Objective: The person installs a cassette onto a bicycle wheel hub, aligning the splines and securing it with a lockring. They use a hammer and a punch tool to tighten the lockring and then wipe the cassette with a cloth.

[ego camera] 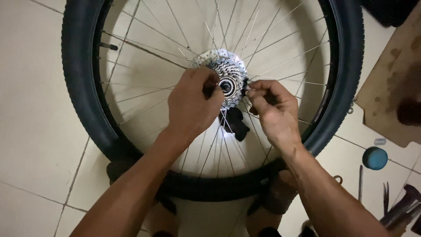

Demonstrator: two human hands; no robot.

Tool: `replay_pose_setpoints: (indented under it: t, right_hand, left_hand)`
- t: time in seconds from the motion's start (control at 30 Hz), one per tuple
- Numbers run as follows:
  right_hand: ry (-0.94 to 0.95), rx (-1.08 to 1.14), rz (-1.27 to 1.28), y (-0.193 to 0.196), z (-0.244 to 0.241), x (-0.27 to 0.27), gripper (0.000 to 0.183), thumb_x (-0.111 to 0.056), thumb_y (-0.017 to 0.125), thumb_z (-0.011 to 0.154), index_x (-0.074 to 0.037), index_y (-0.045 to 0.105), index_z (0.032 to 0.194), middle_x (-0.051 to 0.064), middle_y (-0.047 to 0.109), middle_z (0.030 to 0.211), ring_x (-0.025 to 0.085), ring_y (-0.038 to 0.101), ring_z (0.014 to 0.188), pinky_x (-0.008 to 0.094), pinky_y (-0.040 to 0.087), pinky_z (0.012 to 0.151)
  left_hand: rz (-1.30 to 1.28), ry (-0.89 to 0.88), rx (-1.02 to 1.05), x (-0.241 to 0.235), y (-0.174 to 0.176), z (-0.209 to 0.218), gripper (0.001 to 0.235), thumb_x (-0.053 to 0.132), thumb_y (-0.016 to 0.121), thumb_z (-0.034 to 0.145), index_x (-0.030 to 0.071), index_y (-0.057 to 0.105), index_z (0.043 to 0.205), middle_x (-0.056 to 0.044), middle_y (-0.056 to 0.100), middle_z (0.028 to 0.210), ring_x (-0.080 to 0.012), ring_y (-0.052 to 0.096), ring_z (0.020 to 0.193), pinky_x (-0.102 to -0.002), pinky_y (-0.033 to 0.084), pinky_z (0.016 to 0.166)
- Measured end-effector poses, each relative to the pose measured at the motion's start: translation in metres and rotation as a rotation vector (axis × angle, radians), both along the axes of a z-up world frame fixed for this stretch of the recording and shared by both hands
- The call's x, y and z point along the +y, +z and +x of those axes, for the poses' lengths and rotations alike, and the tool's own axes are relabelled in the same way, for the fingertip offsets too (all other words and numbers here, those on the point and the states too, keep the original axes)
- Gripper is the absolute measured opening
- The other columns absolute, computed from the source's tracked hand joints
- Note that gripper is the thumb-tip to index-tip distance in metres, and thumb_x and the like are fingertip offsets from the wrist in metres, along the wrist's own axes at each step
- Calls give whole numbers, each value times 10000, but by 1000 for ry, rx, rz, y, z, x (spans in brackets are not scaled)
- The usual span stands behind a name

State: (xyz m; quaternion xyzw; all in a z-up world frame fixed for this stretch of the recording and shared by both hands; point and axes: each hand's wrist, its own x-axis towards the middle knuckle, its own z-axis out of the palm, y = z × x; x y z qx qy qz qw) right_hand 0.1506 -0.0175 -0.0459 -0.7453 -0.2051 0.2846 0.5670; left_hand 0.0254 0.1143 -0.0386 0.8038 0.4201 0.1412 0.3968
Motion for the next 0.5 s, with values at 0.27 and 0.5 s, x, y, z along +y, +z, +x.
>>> replay_pose_setpoints:
  t: [0.27, 0.5]
  right_hand:
    - [-63, 53, -53, 1, 0, -35, 168, -13, 685, 906, 19, 723, 1067, 147, 621, 722, 197, 624, 615, 320, 553, 602]
    - [-92, 62, -53, -6, -1, -45, 154, -4, 677, 917, 21, 725, 1061, 150, 631, 722, 194, 632, 615, 316, 547, 602]
  left_hand:
    - [432, -143, -63, -7, -4, -7, 320, 236, 774, 749, 207, 697, 1058, -69, 581, 904, -364, 707, 671, -491, 586, 594]
    - [751, -245, -63, -1, -17, -4, 337, 274, 821, 720, 131, 709, 1004, -60, 584, 814, -273, 684, 611, -400, 559, 547]
